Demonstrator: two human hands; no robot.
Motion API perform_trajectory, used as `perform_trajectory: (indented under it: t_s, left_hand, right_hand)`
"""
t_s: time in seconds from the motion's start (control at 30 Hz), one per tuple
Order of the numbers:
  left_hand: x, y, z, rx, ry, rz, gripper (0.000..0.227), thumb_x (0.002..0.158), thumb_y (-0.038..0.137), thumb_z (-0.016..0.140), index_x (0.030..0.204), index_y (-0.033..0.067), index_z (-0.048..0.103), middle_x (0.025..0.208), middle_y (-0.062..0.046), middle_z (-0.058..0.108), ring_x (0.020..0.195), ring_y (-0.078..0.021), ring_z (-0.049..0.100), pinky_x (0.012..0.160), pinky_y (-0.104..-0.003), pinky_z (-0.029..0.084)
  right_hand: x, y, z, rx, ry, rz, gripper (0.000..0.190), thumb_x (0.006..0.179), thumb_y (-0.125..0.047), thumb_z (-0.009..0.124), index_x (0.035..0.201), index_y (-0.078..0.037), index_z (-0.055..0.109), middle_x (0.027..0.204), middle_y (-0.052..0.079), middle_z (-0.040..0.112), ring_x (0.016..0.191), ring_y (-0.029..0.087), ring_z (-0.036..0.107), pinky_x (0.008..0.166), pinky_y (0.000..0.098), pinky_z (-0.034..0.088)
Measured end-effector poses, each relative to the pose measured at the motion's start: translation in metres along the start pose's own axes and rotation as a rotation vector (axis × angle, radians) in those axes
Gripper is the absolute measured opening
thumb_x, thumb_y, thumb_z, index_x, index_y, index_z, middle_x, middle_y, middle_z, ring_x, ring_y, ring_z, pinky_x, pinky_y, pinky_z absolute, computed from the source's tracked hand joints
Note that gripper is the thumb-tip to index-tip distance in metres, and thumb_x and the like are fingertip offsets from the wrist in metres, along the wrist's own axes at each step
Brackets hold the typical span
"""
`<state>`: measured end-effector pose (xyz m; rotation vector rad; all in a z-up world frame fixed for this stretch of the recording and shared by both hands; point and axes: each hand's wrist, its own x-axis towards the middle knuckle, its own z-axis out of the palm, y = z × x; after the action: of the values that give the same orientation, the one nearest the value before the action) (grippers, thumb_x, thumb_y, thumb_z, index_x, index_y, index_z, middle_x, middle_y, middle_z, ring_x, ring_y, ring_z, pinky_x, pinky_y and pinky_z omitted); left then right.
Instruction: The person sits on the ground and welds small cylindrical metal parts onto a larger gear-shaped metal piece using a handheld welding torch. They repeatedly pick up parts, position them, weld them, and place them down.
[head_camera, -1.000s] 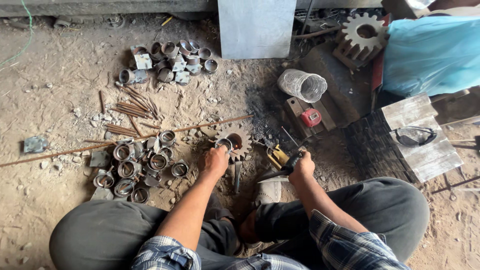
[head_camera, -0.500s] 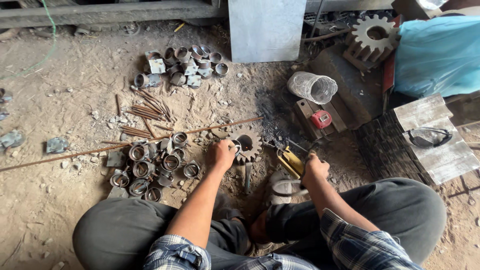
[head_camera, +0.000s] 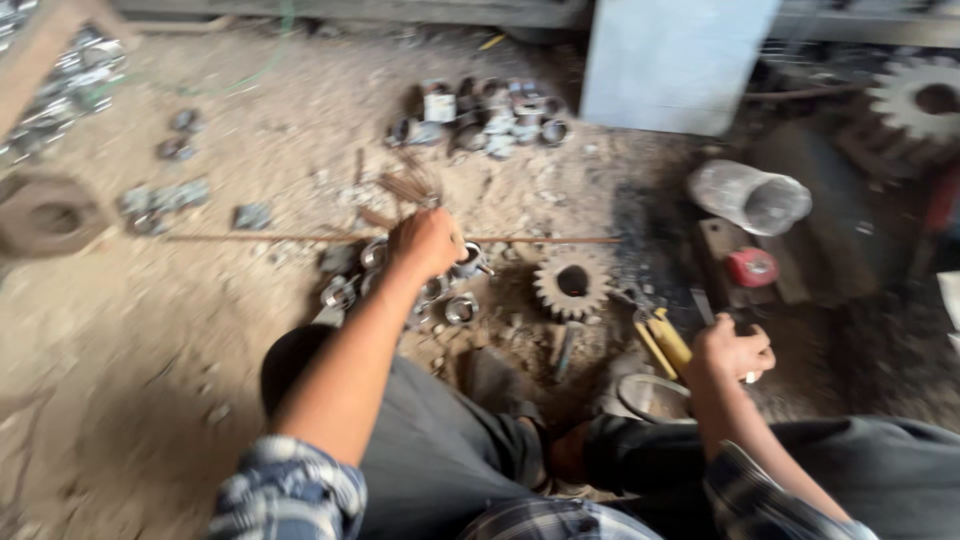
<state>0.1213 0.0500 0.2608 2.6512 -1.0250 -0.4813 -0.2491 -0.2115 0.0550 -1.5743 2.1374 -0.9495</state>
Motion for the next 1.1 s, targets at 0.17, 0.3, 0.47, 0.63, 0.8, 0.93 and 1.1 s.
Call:
perform_trajectory:
  t_s: [0.17,0.3,0.47,0.63,0.8,0.93,1.1]
  left_hand:
    - [0.025,-0.084,-0.008,0.154,-0.016,-0.152,0.025,0.077,0.019,0.085,0.096,0.0045,0.079,0.107,-0.022,0.075,0.102,-0.0347,0.072,0.09,-0.043,0.057]
    - [0.04,-0.129,0.013,0.049,-0.023,-0.36,0.024,0.078,0.008,0.081,0.101,0.0029,0.077,0.114,-0.019,0.075,0.106,-0.0313,0.072,0.095,-0.039,0.056]
    - [0.046,-0.14,0.018,0.016,-0.076,-0.537,0.017,0.086,0.008,0.075,0.102,0.0018,0.076,0.113,-0.018,0.076,0.103,-0.0292,0.074,0.088,-0.04,0.06]
    - [0.042,-0.125,0.005,-0.006,0.024,-0.54,0.017,0.089,0.007,0.073,0.105,0.0059,0.077,0.116,-0.018,0.074,0.107,-0.0305,0.072,0.091,-0.039,0.057]
    - [0.033,-0.102,-0.021,-0.062,0.154,-0.529,0.024,0.094,0.021,0.07,0.118,0.0242,0.072,0.116,-0.012,0.075,0.107,-0.0319,0.071,0.092,-0.044,0.055]
    - [0.03,-0.082,-0.039,-0.045,0.329,-0.366,0.028,0.091,0.025,0.072,0.119,0.0269,0.074,0.113,-0.012,0.075,0.105,-0.0352,0.07,0.089,-0.048,0.055]
    - [0.035,-0.082,-0.034,-0.116,0.394,-0.273,0.028,0.087,0.033,0.076,0.113,0.0238,0.077,0.109,-0.011,0.075,0.102,-0.0346,0.07,0.087,-0.046,0.055]
  right_hand:
    - [0.004,-0.07,-0.035,0.557,-0.398,0.091,0.045,0.094,-0.032,0.076,0.13,-0.006,0.066,0.131,0.012,0.069,0.111,0.025,0.065,0.096,0.042,0.053]
    - [-0.012,-0.119,-0.09,0.782,-0.825,0.329,0.045,0.097,-0.03,0.064,0.138,-0.012,0.06,0.127,0.007,0.067,0.105,0.019,0.061,0.098,0.0491,0.046]
    - [-0.046,-0.16,-0.128,0.789,-1.204,0.171,0.041,0.1,-0.024,0.053,0.136,-0.004,0.058,0.128,0.013,0.068,0.112,0.027,0.068,0.091,0.0432,0.053]
    - [-0.072,-0.17,-0.134,0.591,-1.298,-0.086,0.038,0.1,-0.019,0.056,0.134,-0.001,0.061,0.127,0.016,0.069,0.114,0.025,0.068,0.098,0.039,0.053]
    - [-0.068,-0.168,-0.132,0.527,-1.249,-0.169,0.036,0.098,-0.019,0.061,0.13,-0.001,0.064,0.124,0.014,0.071,0.112,0.022,0.067,0.097,0.036,0.053]
    - [-0.042,-0.166,-0.137,0.651,-1.083,-0.264,0.03,0.102,-0.017,0.061,0.126,0.0,0.066,0.12,0.011,0.071,0.108,0.02,0.068,0.096,0.0345,0.054]
    - [-0.029,-0.178,-0.156,0.81,-0.976,-0.184,0.027,0.105,-0.018,0.062,0.124,0.001,0.067,0.114,0.01,0.072,0.105,0.02,0.07,0.091,0.0348,0.056]
